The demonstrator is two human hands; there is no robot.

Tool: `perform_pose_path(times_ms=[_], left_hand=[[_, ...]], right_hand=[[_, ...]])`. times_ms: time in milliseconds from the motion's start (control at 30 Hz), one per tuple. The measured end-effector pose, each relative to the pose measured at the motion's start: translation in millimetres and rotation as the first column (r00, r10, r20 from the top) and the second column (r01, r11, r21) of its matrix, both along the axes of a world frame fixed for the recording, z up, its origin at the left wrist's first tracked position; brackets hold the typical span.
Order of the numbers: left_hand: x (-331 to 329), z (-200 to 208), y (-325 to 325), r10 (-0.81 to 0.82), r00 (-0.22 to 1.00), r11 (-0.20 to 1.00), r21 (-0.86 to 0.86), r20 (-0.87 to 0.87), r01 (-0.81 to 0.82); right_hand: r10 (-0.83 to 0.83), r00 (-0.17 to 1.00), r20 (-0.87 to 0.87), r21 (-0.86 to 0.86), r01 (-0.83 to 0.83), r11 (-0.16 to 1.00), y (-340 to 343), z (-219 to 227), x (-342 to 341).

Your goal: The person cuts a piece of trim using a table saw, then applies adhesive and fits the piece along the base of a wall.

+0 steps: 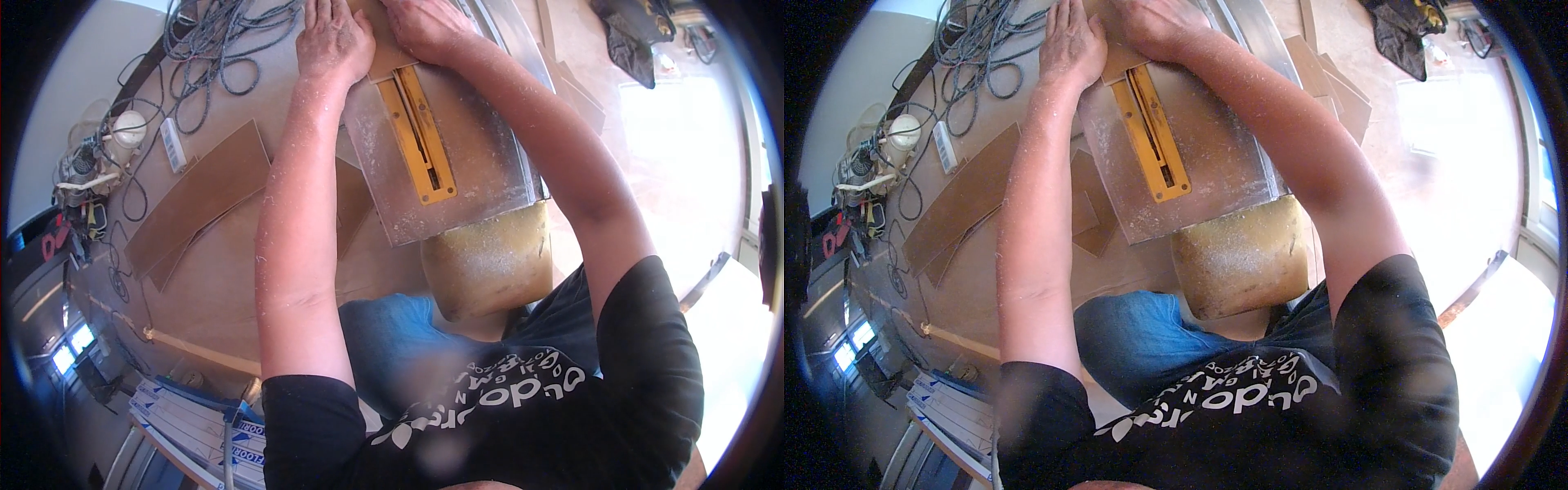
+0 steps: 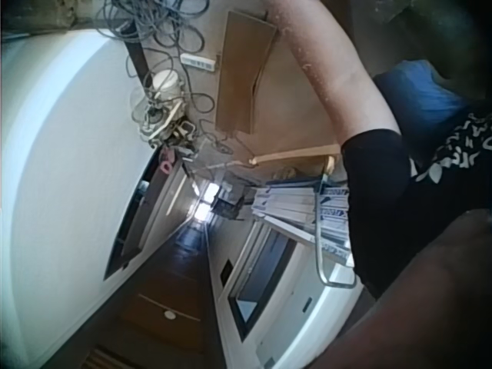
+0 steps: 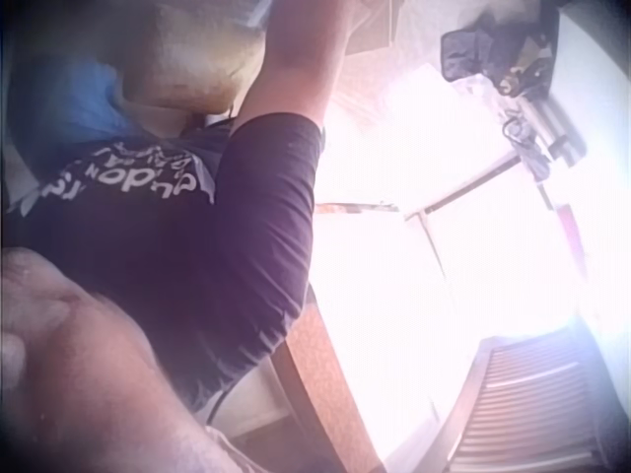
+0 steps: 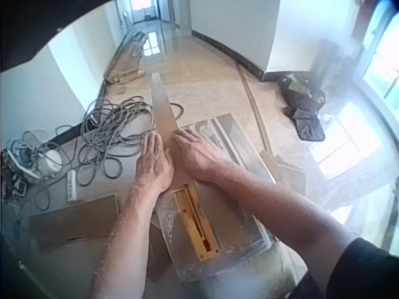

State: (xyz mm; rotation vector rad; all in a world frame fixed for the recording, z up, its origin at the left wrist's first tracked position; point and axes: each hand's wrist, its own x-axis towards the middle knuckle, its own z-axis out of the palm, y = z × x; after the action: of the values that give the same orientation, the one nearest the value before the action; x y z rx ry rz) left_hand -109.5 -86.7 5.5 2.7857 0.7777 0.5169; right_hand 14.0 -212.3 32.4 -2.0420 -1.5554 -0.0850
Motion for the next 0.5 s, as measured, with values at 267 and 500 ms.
perform_pose_path(times_ms=[267,500], left_hand=[[-0.5,2.4,0.3,0.006,1.0,1.0,-0.007,-0.001,-0.006],[-1.0,2.8,-0.2,0.003,1.0,1.0,-0.025,-0.004,-0.003]], right_hand=[[0.002,1.0,-0.026,-0.005,-0.002,1.0,-0.5,4.8,-2.7],[-0.015,1.0,-0.013,0.001,0.015,1.0,1.6,0.6,-1.7]])
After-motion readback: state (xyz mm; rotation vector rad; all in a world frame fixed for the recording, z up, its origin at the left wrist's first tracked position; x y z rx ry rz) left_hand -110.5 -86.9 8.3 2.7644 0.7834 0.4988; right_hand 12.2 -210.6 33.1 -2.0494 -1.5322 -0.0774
